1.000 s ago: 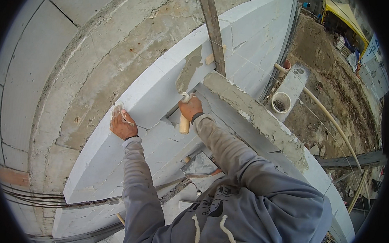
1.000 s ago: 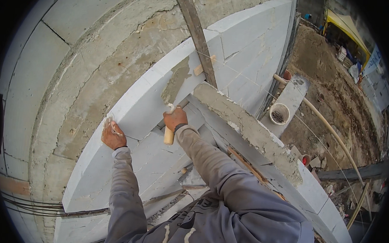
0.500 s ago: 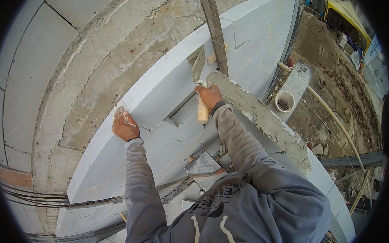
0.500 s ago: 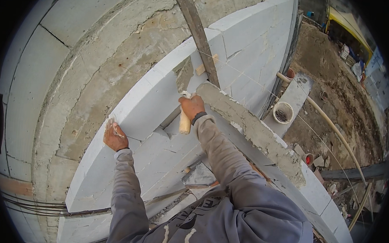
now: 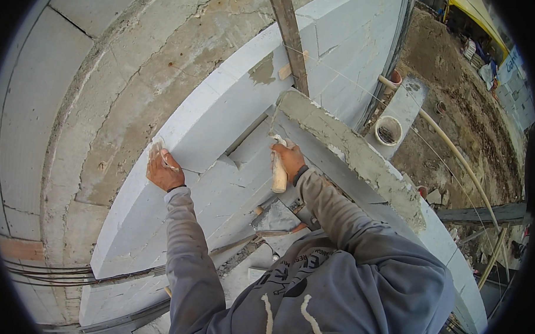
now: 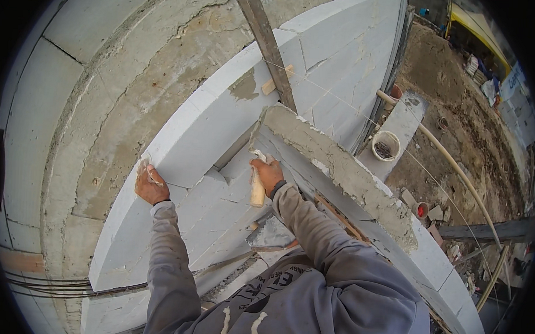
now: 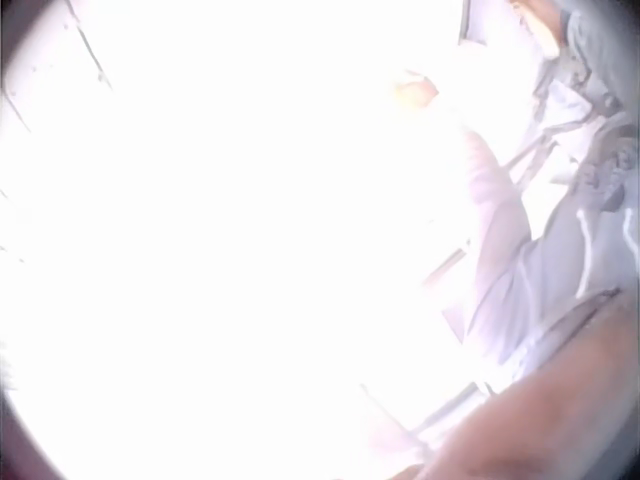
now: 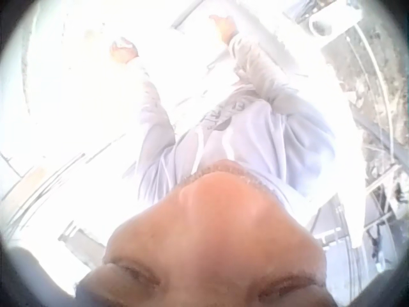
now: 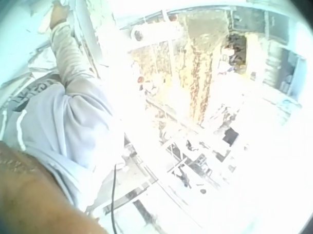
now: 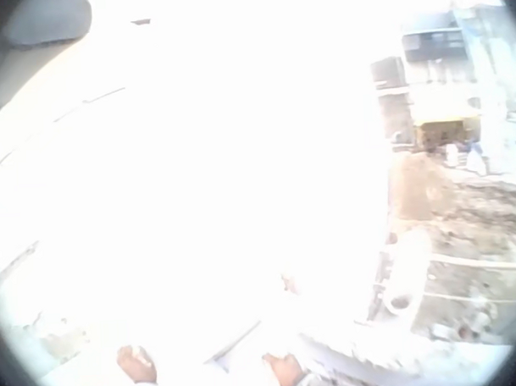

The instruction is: The person spreads mortar onto concrete blocks using a trowel, trims concrete blocks with a blade, and sets a block into place on the wall structure by hand.

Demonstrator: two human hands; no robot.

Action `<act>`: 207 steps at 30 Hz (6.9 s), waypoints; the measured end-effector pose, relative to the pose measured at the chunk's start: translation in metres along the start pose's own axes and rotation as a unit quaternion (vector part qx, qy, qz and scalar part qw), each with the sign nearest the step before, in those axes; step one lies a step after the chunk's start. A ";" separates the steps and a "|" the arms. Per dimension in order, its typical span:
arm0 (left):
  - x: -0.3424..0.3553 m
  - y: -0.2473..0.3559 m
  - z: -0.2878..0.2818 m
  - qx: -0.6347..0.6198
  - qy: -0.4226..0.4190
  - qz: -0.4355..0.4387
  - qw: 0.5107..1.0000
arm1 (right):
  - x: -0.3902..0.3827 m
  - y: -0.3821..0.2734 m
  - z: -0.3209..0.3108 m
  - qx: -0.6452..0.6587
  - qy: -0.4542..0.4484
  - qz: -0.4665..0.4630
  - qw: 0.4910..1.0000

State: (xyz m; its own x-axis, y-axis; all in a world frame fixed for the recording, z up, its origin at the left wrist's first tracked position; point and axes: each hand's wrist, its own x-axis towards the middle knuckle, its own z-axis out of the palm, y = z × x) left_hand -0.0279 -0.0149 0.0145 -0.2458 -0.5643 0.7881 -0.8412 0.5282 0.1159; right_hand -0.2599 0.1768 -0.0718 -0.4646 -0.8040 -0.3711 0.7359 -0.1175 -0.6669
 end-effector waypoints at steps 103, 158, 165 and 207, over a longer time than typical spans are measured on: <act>-0.002 0.000 0.000 -0.015 0.003 0.010 1.000 | 0.046 -0.001 0.090 -0.288 -0.048 -0.190 0.938; -0.046 -0.015 0.018 0.279 -0.116 -0.057 0.952 | -0.686 0.029 -0.338 -0.593 0.354 0.426 0.584; -0.435 0.077 -0.042 -0.071 -0.680 0.138 0.717 | -0.804 0.136 -0.358 -0.325 0.555 0.481 0.596; -0.800 0.237 -0.523 -0.025 -0.634 -0.187 0.750 | -0.968 0.185 -0.870 -0.368 0.412 0.170 0.816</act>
State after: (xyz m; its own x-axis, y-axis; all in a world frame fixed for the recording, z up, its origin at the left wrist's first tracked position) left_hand 0.2212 0.8938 -0.2729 -0.2845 -0.8116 -0.5102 -0.9542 0.1883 0.2325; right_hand -0.1027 1.4410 -0.3982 -0.6924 -0.0176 -0.7213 0.5361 0.6565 -0.5306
